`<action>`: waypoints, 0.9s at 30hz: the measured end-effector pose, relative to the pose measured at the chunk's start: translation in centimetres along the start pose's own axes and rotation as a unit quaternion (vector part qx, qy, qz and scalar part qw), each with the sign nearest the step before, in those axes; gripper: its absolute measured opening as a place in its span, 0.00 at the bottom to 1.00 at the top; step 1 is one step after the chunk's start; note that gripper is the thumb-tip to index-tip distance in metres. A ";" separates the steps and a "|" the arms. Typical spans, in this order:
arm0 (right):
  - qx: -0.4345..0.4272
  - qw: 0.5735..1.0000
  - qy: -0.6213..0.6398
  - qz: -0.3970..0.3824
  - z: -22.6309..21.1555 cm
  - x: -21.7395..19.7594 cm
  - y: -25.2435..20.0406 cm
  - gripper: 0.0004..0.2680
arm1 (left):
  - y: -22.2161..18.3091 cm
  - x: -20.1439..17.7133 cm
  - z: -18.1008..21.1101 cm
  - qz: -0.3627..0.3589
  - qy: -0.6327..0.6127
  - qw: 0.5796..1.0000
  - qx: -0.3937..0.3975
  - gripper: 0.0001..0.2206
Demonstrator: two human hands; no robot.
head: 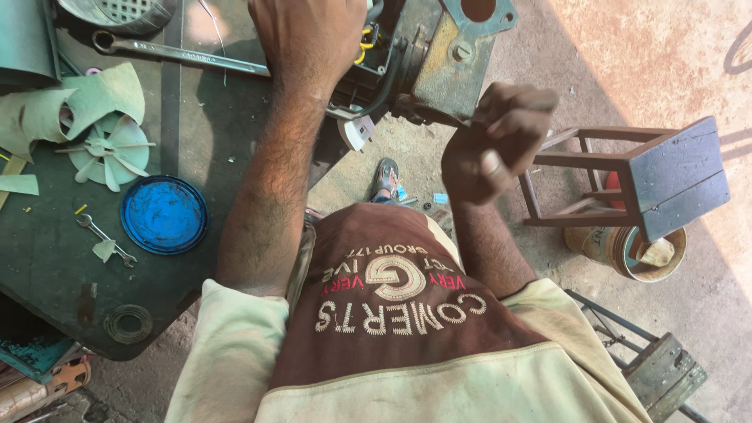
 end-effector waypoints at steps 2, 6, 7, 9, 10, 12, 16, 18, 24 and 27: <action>0.055 0.998 -0.013 0.035 3.1 -2.2 2.0 0.07 | 1.3 -1.1 1.0 -0.001 0.025 1.000 0.003 0.14; 0.203 0.978 -0.007 0.053 10.2 -5.8 2.9 0.03 | 3.0 -4.0 3.0 0.021 0.015 0.999 0.022 0.08; 0.237 0.971 -0.022 0.025 11.7 -6.1 2.5 0.04 | 3.2 -4.6 3.3 0.019 0.000 1.000 0.014 0.08; 0.295 0.948 -0.117 0.006 13.5 -7.4 0.3 0.13 | 3.5 -5.6 3.9 0.013 -0.031 0.999 -0.003 0.07; 0.319 0.927 -0.196 0.016 14.0 -8.2 -1.2 0.20 | 3.4 -6.2 4.3 0.009 -0.028 1.000 -0.006 0.07; 0.283 0.905 -0.315 -0.046 13.8 -7.6 -3.8 0.34 | 4.2 -7.2 5.0 0.008 -0.019 1.000 -0.010 0.07; 0.450 0.830 -0.314 -0.103 12.9 -6.8 -10.6 0.25 | 4.9 -7.6 5.2 -0.005 -0.020 1.000 -0.017 0.06; 0.416 0.849 -0.272 -0.177 8.4 -4.7 -13.2 0.20 | 3.6 -7.0 4.9 -0.012 -0.015 1.000 -0.021 0.06; 0.412 0.806 -0.325 -0.273 1.6 -1.8 -12.8 0.26 | 2.6 -4.2 3.4 0.030 0.013 0.999 0.026 0.07; 0.366 0.842 -0.244 -0.313 1.5 -1.3 -9.5 0.12 | 2.5 -3.1 2.7 0.011 0.046 0.999 0.027 0.11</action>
Point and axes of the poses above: each hand's wrist, its own y-axis towards the middle knuckle, its own x-axis out of the palm, z = x × y, the point moved 7 cm from there along y, towards the middle knuckle, and after that the axes turned 12 degrees about x, right-handed, at the moved point
